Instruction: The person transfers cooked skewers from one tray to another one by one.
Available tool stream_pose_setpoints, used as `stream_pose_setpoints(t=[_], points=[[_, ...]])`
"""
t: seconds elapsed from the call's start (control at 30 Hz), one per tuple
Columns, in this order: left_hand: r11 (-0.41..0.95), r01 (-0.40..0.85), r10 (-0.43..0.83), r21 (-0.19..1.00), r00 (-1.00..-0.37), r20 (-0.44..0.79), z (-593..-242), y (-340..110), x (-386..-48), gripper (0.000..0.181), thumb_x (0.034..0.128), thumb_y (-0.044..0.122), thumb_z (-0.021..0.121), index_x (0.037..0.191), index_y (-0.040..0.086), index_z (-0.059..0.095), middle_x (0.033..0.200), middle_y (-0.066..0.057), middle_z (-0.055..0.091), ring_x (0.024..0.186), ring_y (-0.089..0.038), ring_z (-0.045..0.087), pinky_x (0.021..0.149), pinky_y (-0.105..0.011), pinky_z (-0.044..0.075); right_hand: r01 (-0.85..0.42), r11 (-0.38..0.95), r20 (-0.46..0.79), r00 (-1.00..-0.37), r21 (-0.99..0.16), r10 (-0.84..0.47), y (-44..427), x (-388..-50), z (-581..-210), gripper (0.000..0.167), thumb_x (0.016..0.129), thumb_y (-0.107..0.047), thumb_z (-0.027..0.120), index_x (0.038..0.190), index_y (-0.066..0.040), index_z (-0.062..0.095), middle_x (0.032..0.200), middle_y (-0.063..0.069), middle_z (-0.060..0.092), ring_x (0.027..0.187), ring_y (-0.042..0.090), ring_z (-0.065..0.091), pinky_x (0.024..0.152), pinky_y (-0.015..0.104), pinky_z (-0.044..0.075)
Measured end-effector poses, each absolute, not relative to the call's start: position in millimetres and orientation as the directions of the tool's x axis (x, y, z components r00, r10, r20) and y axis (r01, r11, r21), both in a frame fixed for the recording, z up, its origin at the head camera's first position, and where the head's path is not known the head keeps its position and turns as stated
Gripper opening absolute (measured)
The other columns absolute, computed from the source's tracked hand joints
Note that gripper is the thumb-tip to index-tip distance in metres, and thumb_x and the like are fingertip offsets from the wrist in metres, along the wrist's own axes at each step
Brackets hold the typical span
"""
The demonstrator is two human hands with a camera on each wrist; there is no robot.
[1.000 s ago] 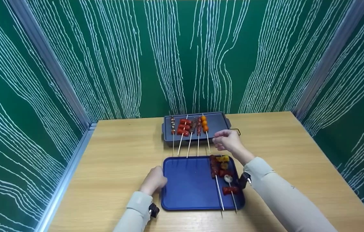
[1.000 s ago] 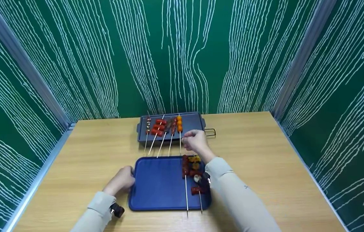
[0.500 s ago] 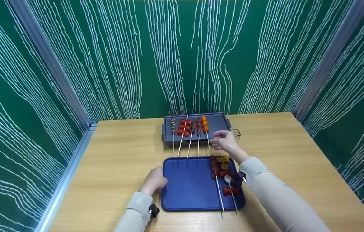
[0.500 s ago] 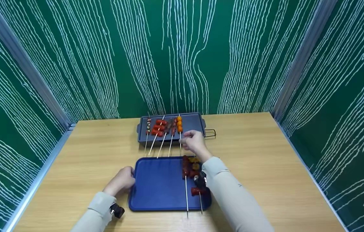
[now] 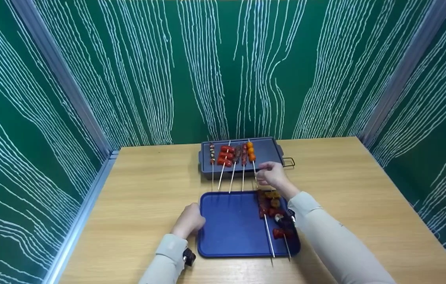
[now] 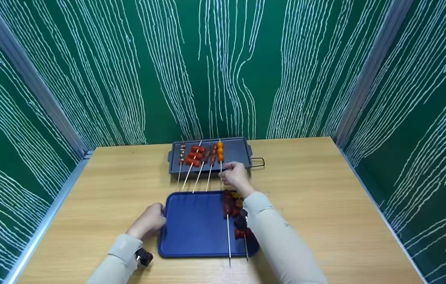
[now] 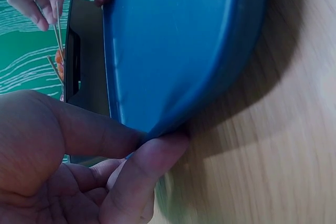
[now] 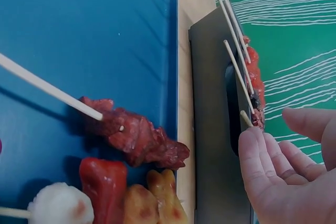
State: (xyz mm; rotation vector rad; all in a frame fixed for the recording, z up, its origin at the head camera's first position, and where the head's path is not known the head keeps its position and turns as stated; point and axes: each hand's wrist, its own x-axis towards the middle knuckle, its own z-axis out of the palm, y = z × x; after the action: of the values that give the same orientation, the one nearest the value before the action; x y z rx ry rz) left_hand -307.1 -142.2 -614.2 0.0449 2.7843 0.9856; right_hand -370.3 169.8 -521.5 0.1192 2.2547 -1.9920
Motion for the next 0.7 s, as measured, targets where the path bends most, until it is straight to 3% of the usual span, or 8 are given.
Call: stream_pose_setpoints(t=[0.3,0.5,0.6,0.7], points=[[0.769,-0.047,0.086,0.637,-0.981,-0.175,-601,-140,-300,0.023,0.0850,-0.003,0.058,0.106,-0.006,0.066,0.093,-0.017,0.067,0.076,-0.030,0.065,0.063,-0.038,0.057,0.173,0.083,-0.175,-0.985,-0.981,-0.016,164,-374,-534,0.043,0.093,0.012,0.059,0.134,0.019,0.053,0.074,0.002,0.062,0.062,0.011,0.060,0.056,0.023,0.057],[0.776,-0.041,0.083,0.630,-0.982,-0.167,-577,-134,-283,0.026,0.0871,-0.006,0.057,0.112,-0.010,0.065,0.097,-0.018,0.065,0.082,-0.031,0.064,0.070,-0.041,0.057,0.239,0.069,-0.238,-0.971,-0.969,0.008,162,-377,-536,0.041,0.095,0.009,0.063,0.135,0.016,0.055,0.082,0.004,0.063,0.065,0.013,0.064,0.061,0.026,0.063],[0.777,-0.041,0.087,0.628,-0.981,-0.171,-589,-137,-291,0.028,0.0867,-0.004,0.057,0.113,-0.010,0.065,0.098,-0.018,0.066,0.082,-0.032,0.063,0.069,-0.040,0.057,0.258,0.037,-0.258,-0.966,-0.965,0.009,161,-379,-535,0.039,0.096,0.011,0.061,0.134,0.017,0.055,0.083,0.006,0.062,0.065,0.015,0.064,0.063,0.030,0.065],[0.775,-0.041,0.094,0.631,-0.979,-0.179,-607,-142,-302,0.027,0.0861,-0.003,0.057,0.111,-0.008,0.064,0.097,-0.018,0.066,0.080,-0.031,0.064,0.065,-0.039,0.057,0.278,-0.028,-0.278,-0.961,-0.960,0.005,160,-381,-533,0.035,0.096,0.015,0.058,0.131,0.017,0.052,0.078,0.007,0.059,0.061,0.016,0.061,0.057,0.029,0.060]])
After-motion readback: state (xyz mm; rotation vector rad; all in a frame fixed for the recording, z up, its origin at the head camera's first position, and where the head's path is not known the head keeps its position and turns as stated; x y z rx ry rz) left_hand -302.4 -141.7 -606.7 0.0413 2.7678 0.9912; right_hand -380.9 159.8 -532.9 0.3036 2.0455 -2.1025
